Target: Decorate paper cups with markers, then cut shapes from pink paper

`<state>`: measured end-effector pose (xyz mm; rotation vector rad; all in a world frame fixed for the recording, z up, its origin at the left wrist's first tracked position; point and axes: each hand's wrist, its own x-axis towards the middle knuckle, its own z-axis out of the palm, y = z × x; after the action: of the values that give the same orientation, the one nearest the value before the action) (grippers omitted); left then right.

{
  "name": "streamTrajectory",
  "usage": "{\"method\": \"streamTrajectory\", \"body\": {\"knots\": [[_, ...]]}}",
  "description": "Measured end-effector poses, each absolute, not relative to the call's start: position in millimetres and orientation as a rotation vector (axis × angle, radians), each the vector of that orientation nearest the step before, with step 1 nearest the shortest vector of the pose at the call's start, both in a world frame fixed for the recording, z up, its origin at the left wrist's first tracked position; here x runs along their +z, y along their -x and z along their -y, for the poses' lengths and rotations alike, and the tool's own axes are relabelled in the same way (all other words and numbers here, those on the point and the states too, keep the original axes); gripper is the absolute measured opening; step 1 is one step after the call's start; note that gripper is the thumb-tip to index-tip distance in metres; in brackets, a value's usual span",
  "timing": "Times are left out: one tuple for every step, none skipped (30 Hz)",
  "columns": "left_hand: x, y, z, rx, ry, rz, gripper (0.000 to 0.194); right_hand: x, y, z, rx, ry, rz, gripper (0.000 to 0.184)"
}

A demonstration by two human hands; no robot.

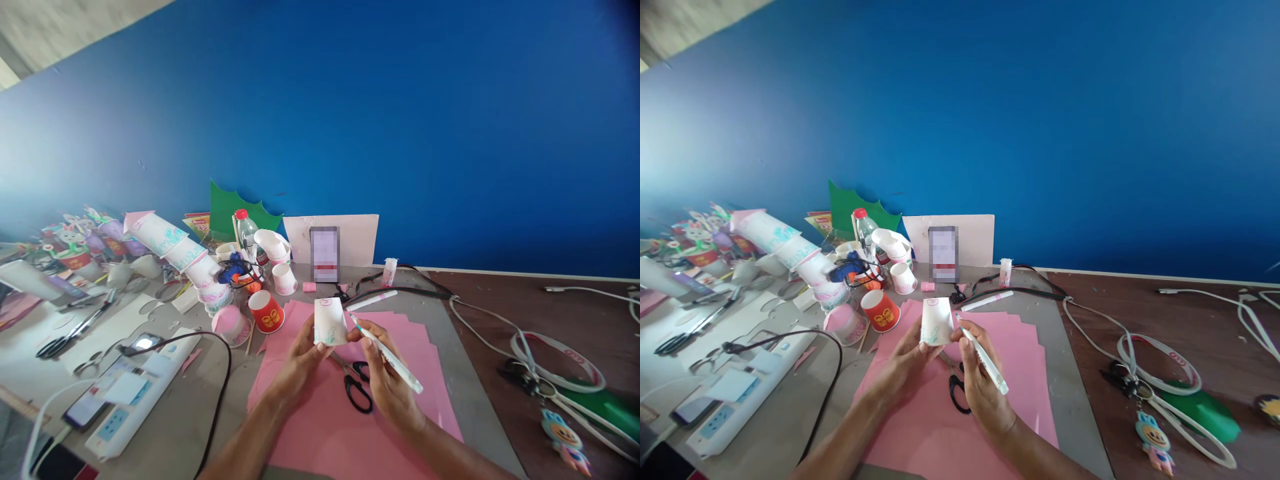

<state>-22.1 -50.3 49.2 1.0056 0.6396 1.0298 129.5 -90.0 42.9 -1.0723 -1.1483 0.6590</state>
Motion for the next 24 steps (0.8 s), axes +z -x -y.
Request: {"method": "streamTrajectory", "body": {"knots": [[49.4,22.3,50.6,1.026,-1.025,-0.635,0.062,44.1,-129.5,90.5,0.646,1.073,1.154,0.027],[49.5,22.4,50.9,1.016,-1.043,-0.62,0.06,44.9,-129.4,90.9,0.636,1.077,1.161,0.026],[49.6,22.4,51.2,1.004,-1.054,-0.603,0.059,45.4,-129.4,91.4,0.627,1.081,1.171,0.025],[49.6,22.4,51.5,0.991,-1.055,-0.594,0.059,45.6,-129.2,92.0,0.62,1.085,1.184,0.024],[49.6,22.4,51.7,0.978,-1.053,-0.587,0.059,45.6,-129.0,92.7,0.615,1.089,1.196,0.023],[49.5,22.3,51.8,0.971,-1.05,-0.583,0.059,45.5,-128.7,93.5,0.607,1.09,1.208,0.023],[49.2,22.3,51.8,0.967,-1.049,-0.583,0.059,45.4,-128.3,94.5,0.603,1.09,1.218,0.023],[48.9,22.3,51.8,0.966,-1.051,-0.587,0.06,45.5,-127.8,95.5,0.605,1.091,1.228,0.023],[48.5,22.4,51.9,0.963,-1.056,-0.596,0.06,45.7,-127.3,96.4,0.614,1.094,1.235,0.024],[48.2,22.4,51.9,0.961,-1.062,-0.613,0.059,46.1,-126.8,97.3,0.628,1.097,1.24,0.024],[47.8,22.5,52.0,0.959,-1.07,-0.632,0.058,46.6,-126.4,98.0,0.641,1.096,1.244,0.024],[47.5,22.6,52.0,0.952,-1.08,-0.651,0.056,47.3,-126.0,98.5,0.653,1.093,1.245,0.025],[47.3,22.7,52.1,0.949,-1.088,-0.664,0.054,48.0,-125.7,98.7,0.665,1.09,1.243,0.025],[47.1,22.7,52.2,0.95,-1.092,-0.671,0.053,48.7,-125.4,98.8,0.672,1.083,1.241,0.025],[46.9,22.6,52.3,0.951,-1.092,-0.674,0.052,49.5,-125.2,98.6,0.679,1.076,1.239,0.025],[46.9,22.6,52.3,0.953,-1.087,-0.674,0.052,50.2,-125.1,98.3,0.684,1.069,1.238,0.025],[46.8,22.5,52.4,0.952,-1.08,-0.673,0.052,51.0,-125.1,98.0,0.687,1.063,1.238,0.024],[46.9,22.6,52.5,0.948,-1.073,-0.675,0.053,51.7,-125.1,97.8,0.686,1.056,1.244,0.024],[46.9,22.6,52.5,0.946,-1.067,-0.678,0.054,52.4,-125.3,97.6,0.679,1.05,1.252,0.024],[46.9,22.8,52.7,0.944,-1.063,-0.68,0.055,53.0,-125.7,97.5,0.664,1.043,1.26,0.023],[46.8,22.9,52.8,0.945,-1.058,-0.682,0.055,53.7,-126.1,97.6,0.647,1.036,1.269,0.022],[46.5,23.1,53.0,0.949,-1.052,-0.679,0.054,54.4,-126.6,97.8,0.633,1.029,1.281,0.021],[46.0,23.2,53.2,0.956,-1.044,-0.672,0.053,55.1,-127.1,98.1,0.619,1.02,1.296,0.021],[45.3,23.1,53.5,0.969,-1.033,-0.661,0.052,55.9,-127.6,98.4,0.605,1.009,1.312,0.021]]}}
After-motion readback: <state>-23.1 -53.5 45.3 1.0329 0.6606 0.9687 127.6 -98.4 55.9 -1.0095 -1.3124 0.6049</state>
